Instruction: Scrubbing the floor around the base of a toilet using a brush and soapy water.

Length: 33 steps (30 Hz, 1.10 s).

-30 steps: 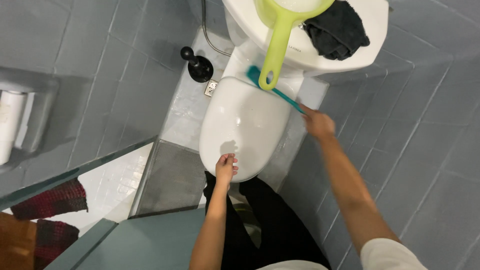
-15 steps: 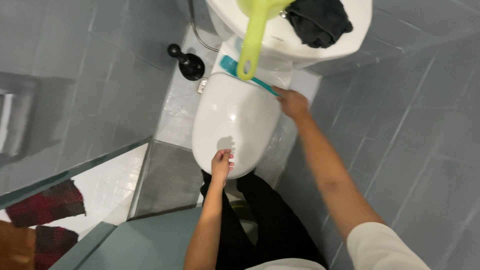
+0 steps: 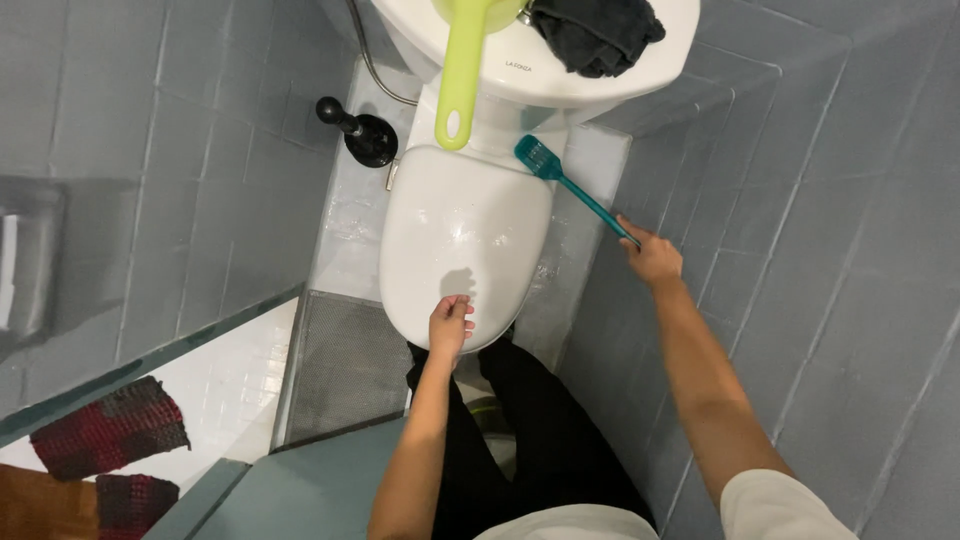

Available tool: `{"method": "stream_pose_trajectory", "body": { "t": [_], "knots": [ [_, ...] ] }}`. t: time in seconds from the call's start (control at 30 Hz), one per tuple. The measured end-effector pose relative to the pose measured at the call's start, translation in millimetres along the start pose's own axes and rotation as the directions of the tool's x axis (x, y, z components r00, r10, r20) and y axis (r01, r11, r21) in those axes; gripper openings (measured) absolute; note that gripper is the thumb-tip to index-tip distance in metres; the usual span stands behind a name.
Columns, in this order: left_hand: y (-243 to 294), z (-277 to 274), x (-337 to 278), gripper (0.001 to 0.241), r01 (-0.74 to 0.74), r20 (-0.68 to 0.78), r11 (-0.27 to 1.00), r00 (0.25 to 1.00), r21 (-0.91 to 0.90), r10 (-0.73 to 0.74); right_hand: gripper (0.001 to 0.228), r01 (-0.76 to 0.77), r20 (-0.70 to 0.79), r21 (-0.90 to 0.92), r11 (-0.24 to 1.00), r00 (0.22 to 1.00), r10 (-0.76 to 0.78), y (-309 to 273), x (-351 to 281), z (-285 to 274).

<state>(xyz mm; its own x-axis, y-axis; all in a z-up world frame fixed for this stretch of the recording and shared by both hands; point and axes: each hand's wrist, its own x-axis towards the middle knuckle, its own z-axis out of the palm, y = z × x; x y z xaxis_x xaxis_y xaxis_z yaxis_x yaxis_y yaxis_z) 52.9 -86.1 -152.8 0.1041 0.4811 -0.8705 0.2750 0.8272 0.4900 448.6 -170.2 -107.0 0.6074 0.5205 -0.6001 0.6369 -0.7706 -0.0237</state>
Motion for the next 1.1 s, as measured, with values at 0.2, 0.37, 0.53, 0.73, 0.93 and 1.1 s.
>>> {"method": "stream_pose_trajectory", "body": {
  "t": [0.2, 0.37, 0.53, 0.73, 0.93, 1.1],
  "knots": [
    [-1, -1, 2, 0.024, 0.004, 0.006, 0.999, 1.000, 0.035, -0.004, 0.049, 0.131, 0.024, -0.004, 0.991, 0.991, -0.131, -68, 18, -17],
    [-4, 13, 3, 0.024, 0.006, 0.016, 0.999, 1.000, 0.034, -0.007, 0.047, 0.231, 0.029, -0.020, 0.973, 0.973, -0.230, -146, 32, -17],
    [1, 24, 3, 0.023, -0.005, 0.031, 0.999, 1.000, 0.040, 0.004, 0.051, 0.218, 0.077, 0.003, 0.976, 0.973, -0.217, -121, 12, -22],
    [6, 17, 5, 0.022, -0.029, 0.050, 0.998, 0.998, 0.058, 0.026, 0.046, -0.015, 0.039, 0.025, 1.000, 0.999, 0.014, -10, -14, -18],
    [11, 9, 4, 0.023, -0.024, 0.039, 0.996, 0.999, 0.081, 0.021, 0.044, -0.136, 0.101, 0.261, 0.956, 0.988, 0.114, 1, -42, 11],
    [9, 15, 2, 0.023, -0.026, 0.060, 0.997, 0.998, 0.071, 0.021, 0.045, -0.243, 0.049, 0.536, 0.809, 0.965, 0.258, -39, -62, 59]
  ]
}}
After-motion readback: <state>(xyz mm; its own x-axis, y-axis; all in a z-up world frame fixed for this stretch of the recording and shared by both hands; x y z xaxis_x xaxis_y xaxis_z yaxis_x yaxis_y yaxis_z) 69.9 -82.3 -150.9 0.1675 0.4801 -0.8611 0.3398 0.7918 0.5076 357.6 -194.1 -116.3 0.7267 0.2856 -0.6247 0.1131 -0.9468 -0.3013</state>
